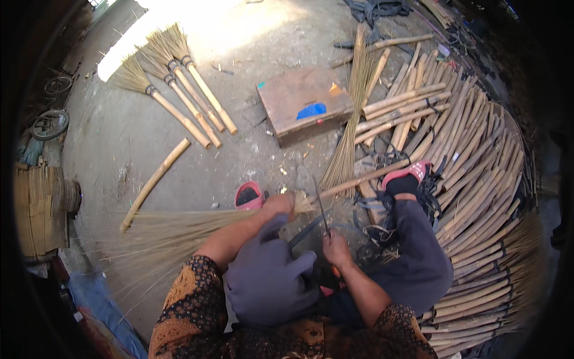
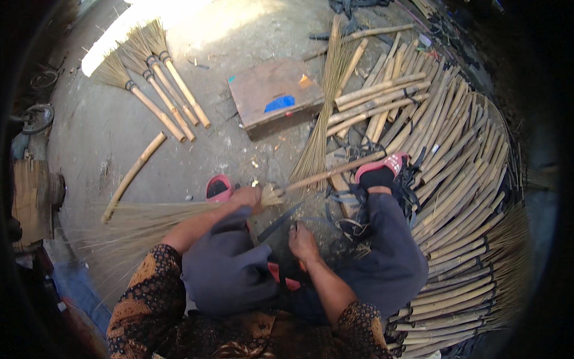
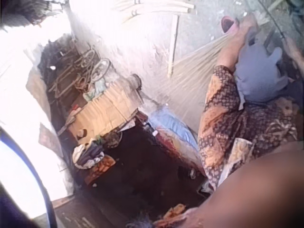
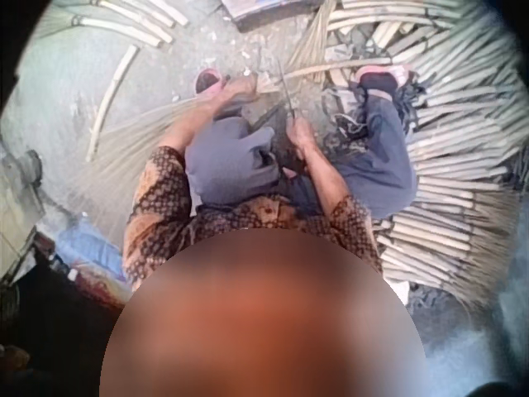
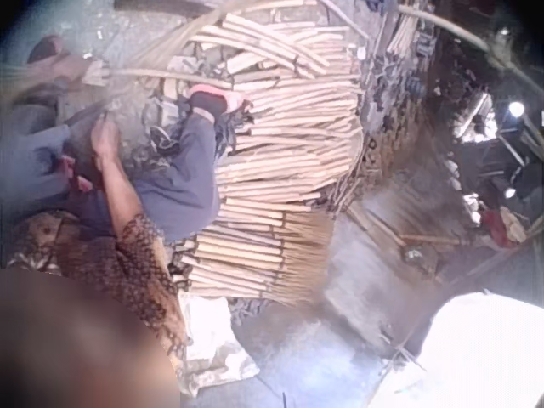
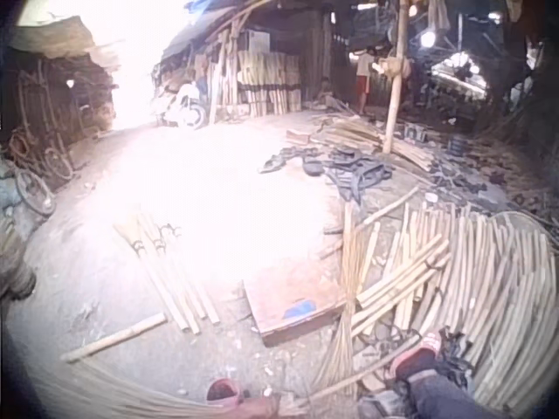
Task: The person sits on the floor and assembles a broom by bundling straw, inserting a bamboo handle, and securing it with a hammer and wire. They then place the finished broom aside and begin a second broom.
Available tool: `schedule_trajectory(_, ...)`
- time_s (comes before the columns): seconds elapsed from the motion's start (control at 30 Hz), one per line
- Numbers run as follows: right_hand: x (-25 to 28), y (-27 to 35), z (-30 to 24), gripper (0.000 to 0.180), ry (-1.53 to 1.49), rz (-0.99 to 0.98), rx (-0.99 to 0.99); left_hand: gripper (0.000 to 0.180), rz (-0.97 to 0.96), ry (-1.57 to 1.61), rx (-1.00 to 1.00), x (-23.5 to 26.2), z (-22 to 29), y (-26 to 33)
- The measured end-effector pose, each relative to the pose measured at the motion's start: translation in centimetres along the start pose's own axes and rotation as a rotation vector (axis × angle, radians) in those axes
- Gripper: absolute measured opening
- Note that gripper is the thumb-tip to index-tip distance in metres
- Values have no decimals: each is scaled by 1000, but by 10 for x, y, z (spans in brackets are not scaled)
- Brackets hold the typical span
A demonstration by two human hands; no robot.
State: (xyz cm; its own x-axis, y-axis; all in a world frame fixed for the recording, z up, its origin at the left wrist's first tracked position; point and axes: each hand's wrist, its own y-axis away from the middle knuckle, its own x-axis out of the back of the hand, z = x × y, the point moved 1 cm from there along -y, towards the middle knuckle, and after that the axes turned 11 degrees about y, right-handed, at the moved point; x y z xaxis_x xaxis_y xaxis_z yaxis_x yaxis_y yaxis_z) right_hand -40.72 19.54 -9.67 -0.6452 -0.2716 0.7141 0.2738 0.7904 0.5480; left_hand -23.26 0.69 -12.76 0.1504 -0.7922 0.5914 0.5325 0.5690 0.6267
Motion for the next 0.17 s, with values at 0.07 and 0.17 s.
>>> schedule_trajectory(0.07, 0, 0, 9, 32, -28, 93, -121, 35, -47, 28, 13, 2, -5, -10)
schedule_trajectory(0.17, 13, 6, 0, 30, 121, -46, -102, 46, -230, 267, -71, 9, -1, -17)
